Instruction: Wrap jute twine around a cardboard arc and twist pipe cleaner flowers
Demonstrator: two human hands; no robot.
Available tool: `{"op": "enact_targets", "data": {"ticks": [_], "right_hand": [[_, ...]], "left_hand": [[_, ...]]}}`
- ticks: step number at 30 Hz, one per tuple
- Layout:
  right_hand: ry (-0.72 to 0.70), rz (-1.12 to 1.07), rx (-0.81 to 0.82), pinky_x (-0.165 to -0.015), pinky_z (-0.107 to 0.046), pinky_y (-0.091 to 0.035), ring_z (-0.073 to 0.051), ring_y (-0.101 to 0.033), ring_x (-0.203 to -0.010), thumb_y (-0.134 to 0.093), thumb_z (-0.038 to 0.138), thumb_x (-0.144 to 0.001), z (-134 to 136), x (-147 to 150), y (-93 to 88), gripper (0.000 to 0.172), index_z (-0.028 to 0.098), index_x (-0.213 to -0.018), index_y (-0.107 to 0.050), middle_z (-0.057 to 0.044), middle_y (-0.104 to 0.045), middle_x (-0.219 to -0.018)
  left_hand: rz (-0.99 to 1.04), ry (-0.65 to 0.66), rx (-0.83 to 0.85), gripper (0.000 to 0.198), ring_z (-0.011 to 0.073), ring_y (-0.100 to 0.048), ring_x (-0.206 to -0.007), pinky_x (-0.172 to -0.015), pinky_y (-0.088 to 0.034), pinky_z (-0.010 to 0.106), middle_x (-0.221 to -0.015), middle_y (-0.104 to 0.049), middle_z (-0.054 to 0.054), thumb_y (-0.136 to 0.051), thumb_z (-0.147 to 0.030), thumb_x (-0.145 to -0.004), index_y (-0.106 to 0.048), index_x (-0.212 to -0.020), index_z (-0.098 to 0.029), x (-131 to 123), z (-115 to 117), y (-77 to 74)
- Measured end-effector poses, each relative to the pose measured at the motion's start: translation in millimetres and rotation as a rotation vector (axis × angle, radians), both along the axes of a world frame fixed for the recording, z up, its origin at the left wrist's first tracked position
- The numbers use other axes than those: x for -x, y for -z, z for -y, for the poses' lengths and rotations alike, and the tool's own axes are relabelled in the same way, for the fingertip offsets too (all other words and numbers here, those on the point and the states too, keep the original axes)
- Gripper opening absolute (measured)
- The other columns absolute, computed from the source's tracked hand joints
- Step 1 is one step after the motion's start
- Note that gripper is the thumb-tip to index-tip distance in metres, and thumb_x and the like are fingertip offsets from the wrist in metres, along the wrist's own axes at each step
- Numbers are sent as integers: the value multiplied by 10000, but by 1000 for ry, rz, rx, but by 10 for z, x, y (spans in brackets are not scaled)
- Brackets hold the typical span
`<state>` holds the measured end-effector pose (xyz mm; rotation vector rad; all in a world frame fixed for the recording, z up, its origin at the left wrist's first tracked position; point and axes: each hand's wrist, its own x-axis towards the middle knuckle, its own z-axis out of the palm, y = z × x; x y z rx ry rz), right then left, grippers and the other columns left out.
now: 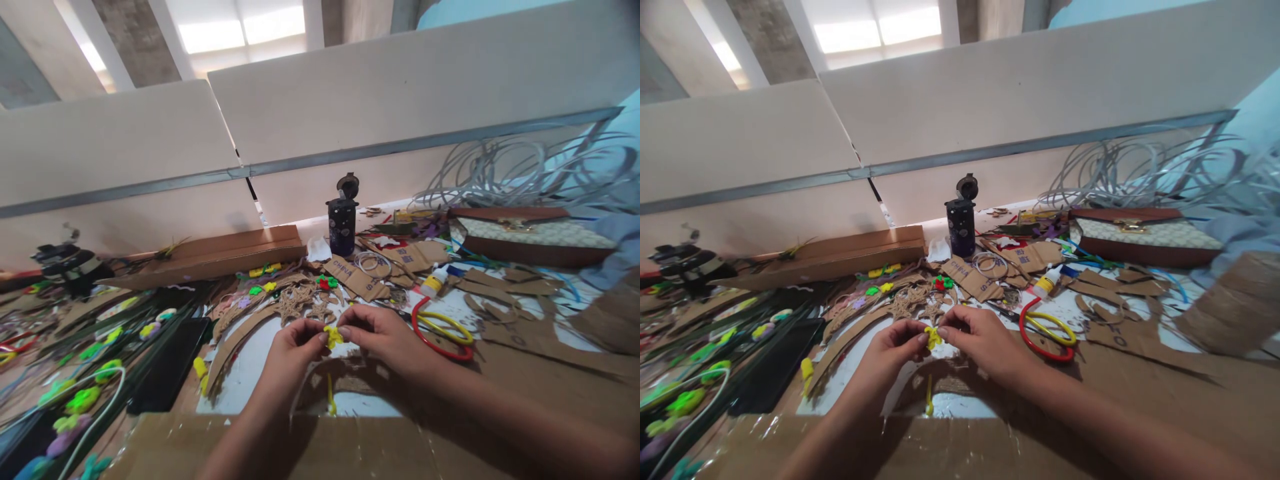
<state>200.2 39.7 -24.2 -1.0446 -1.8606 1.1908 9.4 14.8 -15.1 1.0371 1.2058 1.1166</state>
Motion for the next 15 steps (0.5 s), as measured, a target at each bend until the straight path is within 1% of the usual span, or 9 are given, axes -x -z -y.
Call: {"op": "enact_targets", "data": {"ticks": [3, 8, 15], "right_hand": [[1, 17, -12, -637, -253, -399, -158, -561, -713, -629, 331, -906, -3, -1, -3, 161, 186, -844, -662, 3, -642, -765], [11, -21, 19, -611, -245, -385, -149, -534, -683, -622, 321, -903, 20, 25, 12, 159, 188, -821, -648, 14, -604, -730], [16, -49, 48, -643, -253, -394, -152, -533, -704, -609, 293, -892, 84, 65, -32, 141, 185, -805, -628, 12, -598, -745]], "left_hand": [[44, -33, 16, 267, 137, -577, -559, -562, -414, 247, -612, -657, 11, -845, -314, -578, -692, -734, -159, -7, -4, 11], [105, -10, 31, 283, 123, -558, -561, -594, -438, 253, -616, -665, 21, -883, -296, -555, -730, -740, -146, -26, 14, 24], [166, 5, 35, 341, 115, -564, -567, -592, -437, 234, -603, -665, 19, -918, -339, -516, -721, -710, -140, -33, 22, 70]]}}
